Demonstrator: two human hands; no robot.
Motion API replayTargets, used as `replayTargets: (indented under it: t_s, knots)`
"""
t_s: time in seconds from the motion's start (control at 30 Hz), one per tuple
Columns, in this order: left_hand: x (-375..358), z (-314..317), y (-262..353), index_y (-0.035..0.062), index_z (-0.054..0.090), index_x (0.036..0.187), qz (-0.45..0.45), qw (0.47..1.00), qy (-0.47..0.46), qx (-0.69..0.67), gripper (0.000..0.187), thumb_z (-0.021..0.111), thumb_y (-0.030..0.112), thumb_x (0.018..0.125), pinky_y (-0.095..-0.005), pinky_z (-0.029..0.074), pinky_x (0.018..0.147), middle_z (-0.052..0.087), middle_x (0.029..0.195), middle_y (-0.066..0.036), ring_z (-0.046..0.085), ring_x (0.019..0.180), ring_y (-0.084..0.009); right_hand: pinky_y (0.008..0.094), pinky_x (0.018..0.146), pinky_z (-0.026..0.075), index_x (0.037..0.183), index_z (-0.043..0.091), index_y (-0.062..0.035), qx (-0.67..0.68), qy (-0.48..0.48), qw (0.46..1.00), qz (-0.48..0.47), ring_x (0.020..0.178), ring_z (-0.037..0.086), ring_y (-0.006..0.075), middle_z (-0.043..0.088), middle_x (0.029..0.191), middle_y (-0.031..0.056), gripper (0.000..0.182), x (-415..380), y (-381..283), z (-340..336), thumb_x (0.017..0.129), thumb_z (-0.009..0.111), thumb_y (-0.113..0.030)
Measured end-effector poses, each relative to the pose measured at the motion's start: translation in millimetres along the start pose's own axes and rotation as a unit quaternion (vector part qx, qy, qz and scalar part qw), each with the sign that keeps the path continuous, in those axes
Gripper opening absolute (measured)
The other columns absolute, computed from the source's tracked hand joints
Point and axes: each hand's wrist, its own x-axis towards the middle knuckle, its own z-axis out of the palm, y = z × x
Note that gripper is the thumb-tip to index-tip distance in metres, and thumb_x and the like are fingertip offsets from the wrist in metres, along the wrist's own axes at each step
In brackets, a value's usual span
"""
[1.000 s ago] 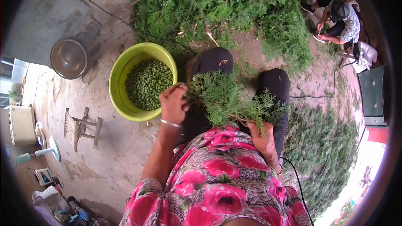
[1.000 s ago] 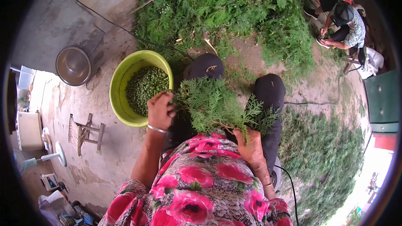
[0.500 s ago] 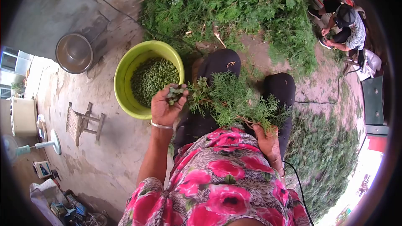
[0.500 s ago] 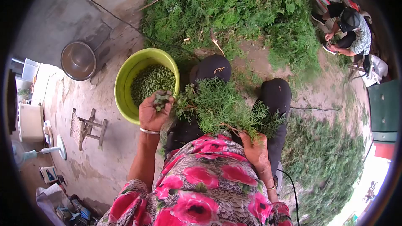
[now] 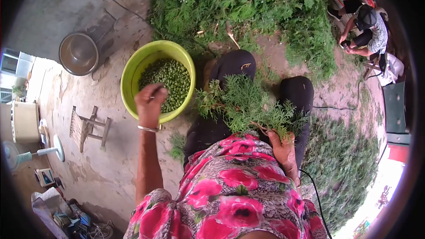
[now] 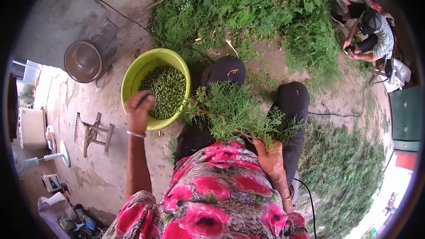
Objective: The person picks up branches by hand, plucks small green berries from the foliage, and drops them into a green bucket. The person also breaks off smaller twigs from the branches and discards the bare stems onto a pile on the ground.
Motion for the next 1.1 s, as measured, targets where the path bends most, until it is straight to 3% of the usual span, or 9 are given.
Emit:
replayTargets:
  t_s: [0.13, 0.17, 0.23, 0.33, 0.43, 0.63, 0.87, 0.97, 1.1]
  knots:
    - [-20, 48, 20, -0.0025, 0.065, 0.098, -0.014, 0.973, -0.224, -0.051, 0.025, 0.070, 0.006, 0.075, -0.0210, 0.044, 0.055, 0.062, 0.074, -0.001, 0.054, 0.061, -0.0059, 0.0308, 0.066, 0.046, 0.090, 0.064, 0.0000, -0.002, 0.006, 1.000, -0.019, 0.069, 0.060, 0.0166, 0.067, 0.078, 0.0087, 0.016, 0, -10, 0, 0.088, 0.060, -0.016]
    - [-22, 56, 25, -0.0025, 0.065, 0.098, -0.014, 0.973, -0.224, -0.052, 0.025, 0.070, 0.006, 0.075, -0.0210, 0.044, 0.055, 0.062, 0.074, -0.001, 0.054, 0.061, -0.0059, 0.0308, 0.066, 0.046, 0.090, 0.064, 0.0000, -0.004, 0.006, 1.000, -0.018, 0.069, 0.060, 0.0166, 0.067, 0.078, 0.0087, 0.016, 0, -10, 0, 0.088, 0.060, -0.016]
    - [-24, 66, 36, 0.0011, 0.064, 0.099, 0.044, 0.957, -0.279, 0.066, 0.029, 0.071, 0.009, 0.072, -0.0255, 0.046, 0.059, 0.062, 0.073, -0.001, 0.056, 0.064, -0.0085, 0.0315, 0.065, 0.046, 0.089, 0.064, -0.0001, -0.040, 0.018, 0.998, -0.036, 0.069, 0.060, 0.0169, 0.067, 0.078, 0.0084, 0.016, 0, -11, 1, 0.087, 0.060, -0.015]
    - [-22, 73, 22, 0.0020, 0.063, 0.095, 0.139, 0.953, -0.262, 0.053, 0.030, 0.074, 0.010, 0.069, -0.0298, 0.046, 0.060, 0.062, 0.071, -0.005, 0.058, 0.064, -0.0130, 0.0318, 0.064, 0.046, 0.090, 0.064, 0.0002, 0.008, 0.021, 0.999, -0.026, 0.068, 0.060, 0.0170, 0.066, 0.077, 0.0091, 0.016, 0, -1, 3, 0.087, 0.060, -0.015]
    - [-16, 63, 10, -0.0003, 0.061, 0.093, 0.154, 0.934, -0.300, 0.118, 0.029, 0.073, 0.009, 0.068, -0.0338, 0.045, 0.059, 0.058, 0.068, -0.015, 0.056, 0.058, -0.0228, 0.0317, 0.063, 0.046, 0.091, 0.064, 0.0003, -0.046, 0.011, 0.997, -0.056, 0.067, 0.060, 0.0170, 0.066, 0.076, 0.0096, 0.015, 1, 3, -1, 0.087, 0.060, -0.014]
    - [-16, 57, 12, -0.0011, 0.057, 0.086, 0.181, 0.904, -0.340, 0.184, 0.023, 0.070, 0.009, 0.070, -0.0398, 0.044, 0.061, 0.055, 0.071, -0.019, 0.055, 0.069, -0.0383, 0.0303, 0.062, 0.045, 0.091, 0.063, 0.0007, -0.006, -0.008, 1.000, -0.029, 0.064, 0.056, 0.0143, 0.066, 0.075, 0.0101, 0.015, 1, -6, -4, 0.087, 0.060, -0.013]
    - [-4, 61, -13, -0.0005, 0.054, 0.085, 0.214, 0.891, -0.353, 0.187, 0.021, 0.068, 0.008, 0.071, -0.0405, 0.045, 0.062, 0.054, 0.073, -0.019, 0.056, 0.073, -0.0384, 0.0297, 0.057, 0.044, 0.086, 0.063, 0.0023, 0.030, 0.002, 1.000, 0.003, 0.059, 0.054, 0.0140, 0.064, 0.070, 0.0116, 0.013, 2, -4, 2, 0.086, 0.061, -0.011]
    - [-5, 63, -15, -0.0011, 0.058, 0.094, 0.198, 0.889, -0.362, 0.200, 0.024, 0.067, 0.007, 0.073, -0.0408, 0.047, 0.066, 0.058, 0.078, -0.020, 0.059, 0.075, -0.0365, 0.0304, 0.055, 0.043, 0.086, 0.063, 0.0030, -0.030, -0.010, 0.999, -0.028, 0.057, 0.053, 0.0151, 0.062, 0.067, 0.0123, 0.013, 3, 5, 3, 0.086, 0.061, -0.010]
    - [-14, 60, -13, -0.0003, 0.056, 0.090, 0.247, 0.856, -0.309, 0.332, 0.020, 0.063, 0.011, 0.075, -0.0428, 0.047, 0.066, 0.058, 0.077, -0.019, 0.059, 0.075, -0.0371, 0.0303, 0.052, 0.042, 0.086, 0.061, 0.0023, -0.023, 0.003, 0.998, -0.064, 0.056, 0.053, 0.0146, 0.060, 0.065, 0.0112, 0.013, 4, 1, 5, 0.086, 0.061, -0.010]
